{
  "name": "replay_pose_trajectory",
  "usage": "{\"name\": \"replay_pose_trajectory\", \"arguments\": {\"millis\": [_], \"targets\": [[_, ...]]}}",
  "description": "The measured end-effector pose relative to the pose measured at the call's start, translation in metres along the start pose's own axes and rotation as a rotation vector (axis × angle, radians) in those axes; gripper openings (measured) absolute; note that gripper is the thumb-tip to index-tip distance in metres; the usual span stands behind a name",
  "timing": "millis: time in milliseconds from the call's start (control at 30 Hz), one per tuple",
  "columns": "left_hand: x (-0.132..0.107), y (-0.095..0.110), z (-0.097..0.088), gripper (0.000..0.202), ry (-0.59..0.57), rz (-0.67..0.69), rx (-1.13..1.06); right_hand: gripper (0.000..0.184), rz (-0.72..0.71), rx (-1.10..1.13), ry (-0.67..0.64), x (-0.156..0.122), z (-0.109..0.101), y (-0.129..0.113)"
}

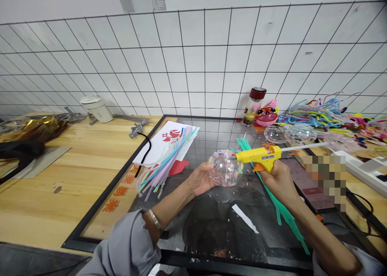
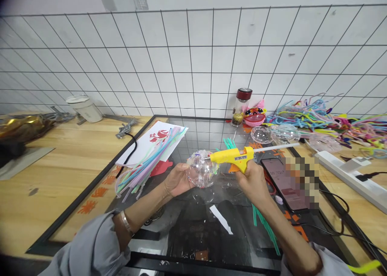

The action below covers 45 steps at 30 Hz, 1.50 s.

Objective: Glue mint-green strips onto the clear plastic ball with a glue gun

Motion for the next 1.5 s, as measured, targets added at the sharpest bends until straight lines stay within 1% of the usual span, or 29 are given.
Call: {"name": "replay_pose_trajectory", "arguments": {"millis": [133, 367, 600, 767, 1067, 1500], "targets": [[-0.0019, -0.0021, 0.0023, 0.08, -0.002, -0.01, -0.009, 0.027, 0.01, -0.006, 0.013, 0.0021, -0.0026, 0.0], [-0.0026, -0.0019, 0.0017, 0.081, -0.002, -0.017, 0.025, 0.022, 0.008, 0.0, 0.011, 0.0021, -0.0049, -0.0013], [-0.0035, -0.0005, 0.0018, 0.079, -0.001, 0.015, 0.035, 0.028, 0.003, 0.008, 0.026, 0.0006, -0.0055, -0.0024], [-0.0046, -0.0015, 0.0027, 0.081, -0.001, 0.01, 0.029, 0.024, 0.014, -0.002, 0.037, 0.0021, -0.0069, -0.0012], [-0.0046, 0.0003, 0.0038, 0.082, 0.018, 0.013, 0.029, 0.02, 0.012, -0.001, 0.018, 0.0019, -0.0087, -0.0016], [-0.0045, 0.0024, 0.0062, 0.081, 0.055, 0.012, 0.043, 0.023, -0.002, 0.015, -0.013, -0.0006, -0.0071, -0.0008]]}}
Point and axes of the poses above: each hand's wrist, its own x-axis towards the middle knuckle, its own z-axis out of the palm, y = z × x, the point moved 2 cm from there along x, towards the middle knuckle, and after that the axes turned 13 degrees about -x, right-handed, at the moved point
